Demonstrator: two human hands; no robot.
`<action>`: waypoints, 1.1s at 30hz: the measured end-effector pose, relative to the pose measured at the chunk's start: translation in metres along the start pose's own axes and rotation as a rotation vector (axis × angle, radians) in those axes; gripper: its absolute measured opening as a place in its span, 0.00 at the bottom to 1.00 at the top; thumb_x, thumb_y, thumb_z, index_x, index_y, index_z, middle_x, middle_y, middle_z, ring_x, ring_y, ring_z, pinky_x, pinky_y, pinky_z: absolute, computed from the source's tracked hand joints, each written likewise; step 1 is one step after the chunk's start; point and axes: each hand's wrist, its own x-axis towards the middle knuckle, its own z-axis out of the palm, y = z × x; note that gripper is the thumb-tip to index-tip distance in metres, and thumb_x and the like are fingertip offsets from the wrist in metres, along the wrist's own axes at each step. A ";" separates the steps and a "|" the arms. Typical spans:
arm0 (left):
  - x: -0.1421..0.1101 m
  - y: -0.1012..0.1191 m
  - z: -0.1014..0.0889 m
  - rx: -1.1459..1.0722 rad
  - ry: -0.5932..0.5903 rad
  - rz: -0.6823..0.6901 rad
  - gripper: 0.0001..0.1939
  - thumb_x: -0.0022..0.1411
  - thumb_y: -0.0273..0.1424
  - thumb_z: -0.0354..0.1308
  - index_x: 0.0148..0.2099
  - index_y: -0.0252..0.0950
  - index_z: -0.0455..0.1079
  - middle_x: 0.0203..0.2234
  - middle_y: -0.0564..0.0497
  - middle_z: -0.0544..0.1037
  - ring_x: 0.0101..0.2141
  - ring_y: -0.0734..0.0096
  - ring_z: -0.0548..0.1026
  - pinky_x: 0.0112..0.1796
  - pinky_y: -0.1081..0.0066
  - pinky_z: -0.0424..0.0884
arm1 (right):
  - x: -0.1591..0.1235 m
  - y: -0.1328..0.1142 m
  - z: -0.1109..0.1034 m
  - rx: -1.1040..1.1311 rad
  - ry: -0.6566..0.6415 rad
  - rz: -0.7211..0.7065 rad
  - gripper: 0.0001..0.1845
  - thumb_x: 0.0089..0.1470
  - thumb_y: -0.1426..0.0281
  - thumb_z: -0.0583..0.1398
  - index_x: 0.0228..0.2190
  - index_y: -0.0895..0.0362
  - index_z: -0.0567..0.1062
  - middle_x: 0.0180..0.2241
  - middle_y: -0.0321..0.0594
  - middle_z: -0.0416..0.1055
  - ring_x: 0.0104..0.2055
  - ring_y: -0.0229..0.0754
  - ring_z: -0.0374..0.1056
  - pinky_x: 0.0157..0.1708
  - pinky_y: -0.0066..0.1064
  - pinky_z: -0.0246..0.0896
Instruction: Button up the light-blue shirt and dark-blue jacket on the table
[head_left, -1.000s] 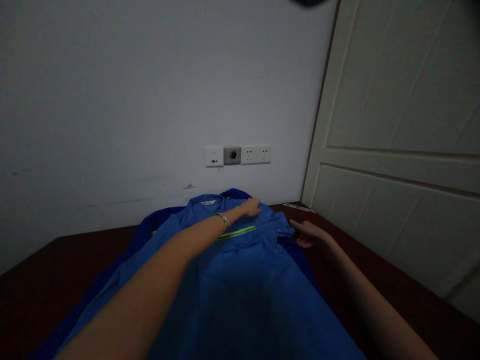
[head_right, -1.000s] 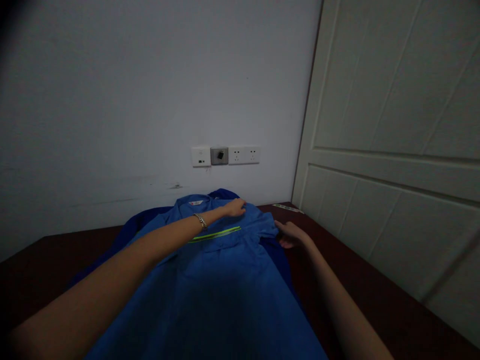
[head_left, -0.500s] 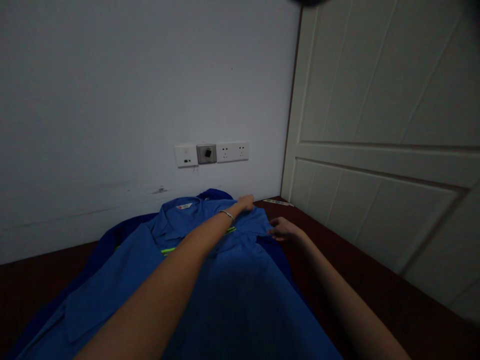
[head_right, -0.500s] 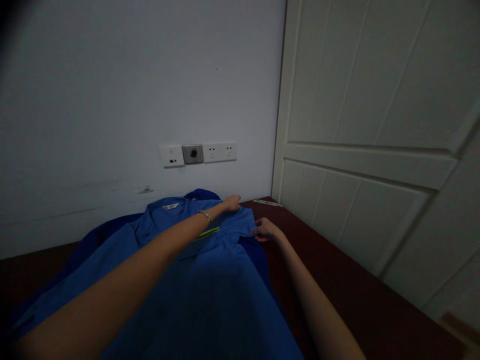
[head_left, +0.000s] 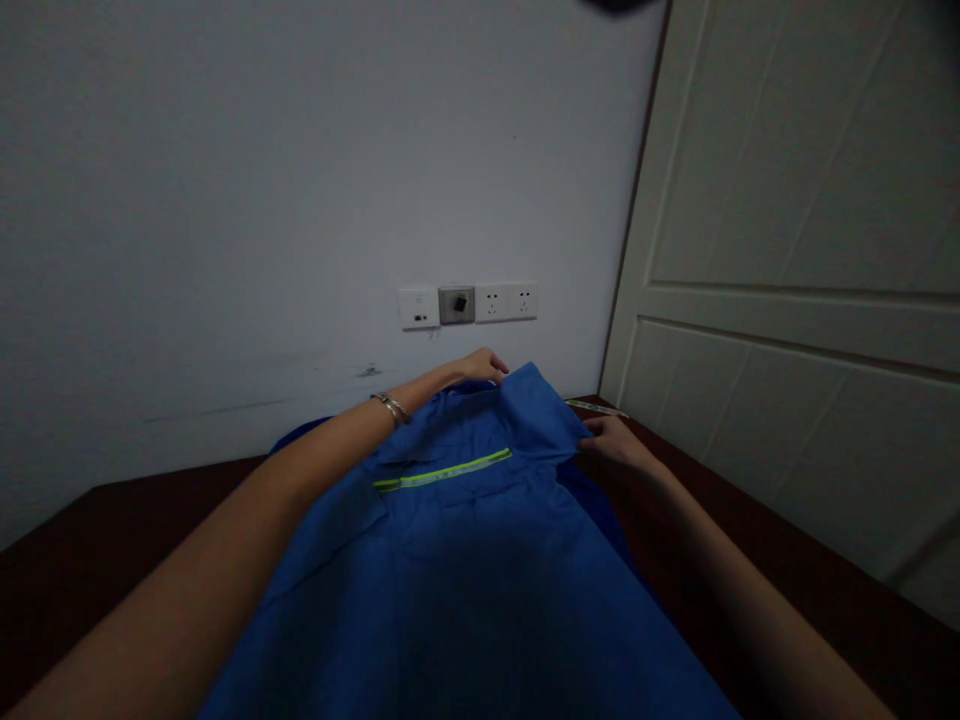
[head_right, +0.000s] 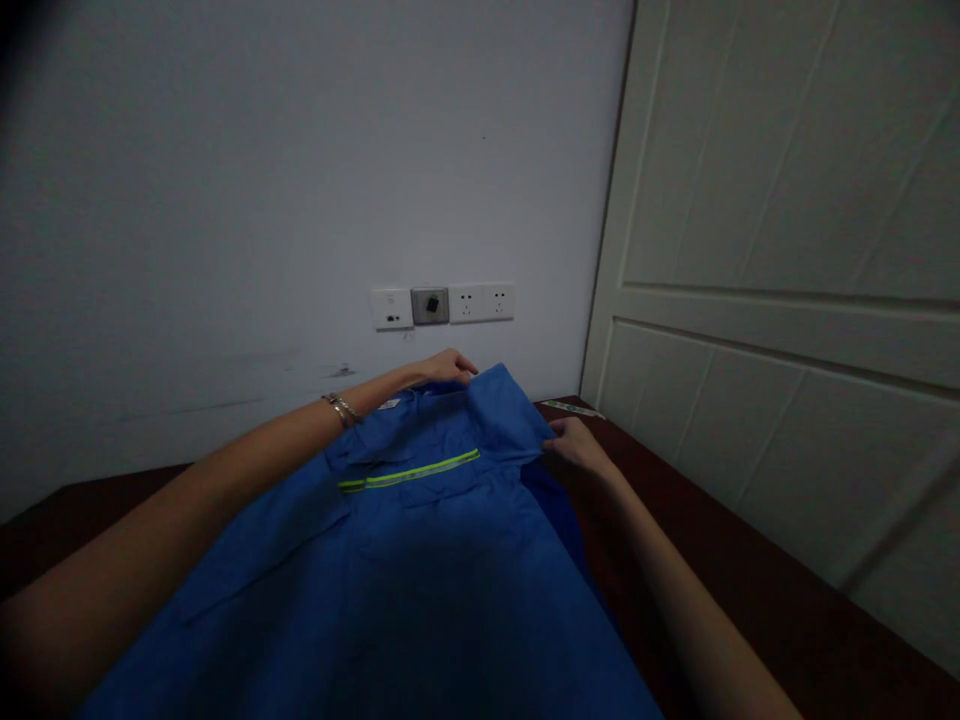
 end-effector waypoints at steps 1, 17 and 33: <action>-0.018 -0.006 -0.006 -0.055 -0.040 0.030 0.20 0.47 0.25 0.57 0.45 0.30 0.72 0.34 0.50 0.77 0.35 0.70 0.73 0.39 0.73 0.68 | -0.005 -0.008 0.002 -0.025 0.032 -0.068 0.13 0.42 0.73 0.60 0.34 0.62 0.76 0.31 0.40 0.74 0.33 0.43 0.69 0.36 0.29 0.64; -0.191 -0.085 0.047 -0.223 -0.322 -0.445 0.09 0.51 0.28 0.55 0.35 0.31 0.73 0.24 0.51 0.77 0.19 0.79 0.70 0.22 0.78 0.66 | -0.100 -0.033 0.121 -0.610 -0.182 -0.903 0.17 0.54 0.75 0.52 0.45 0.55 0.72 0.47 0.45 0.69 0.54 0.48 0.60 0.53 0.46 0.55; -0.211 -0.078 0.069 -0.315 -0.392 -0.554 0.14 0.49 0.40 0.58 0.26 0.31 0.71 0.24 0.46 0.76 0.19 0.77 0.69 0.18 0.77 0.62 | -0.067 -0.081 0.107 -0.254 -0.278 -0.640 0.23 0.45 0.76 0.52 0.44 0.55 0.72 0.47 0.41 0.69 0.51 0.45 0.62 0.53 0.41 0.53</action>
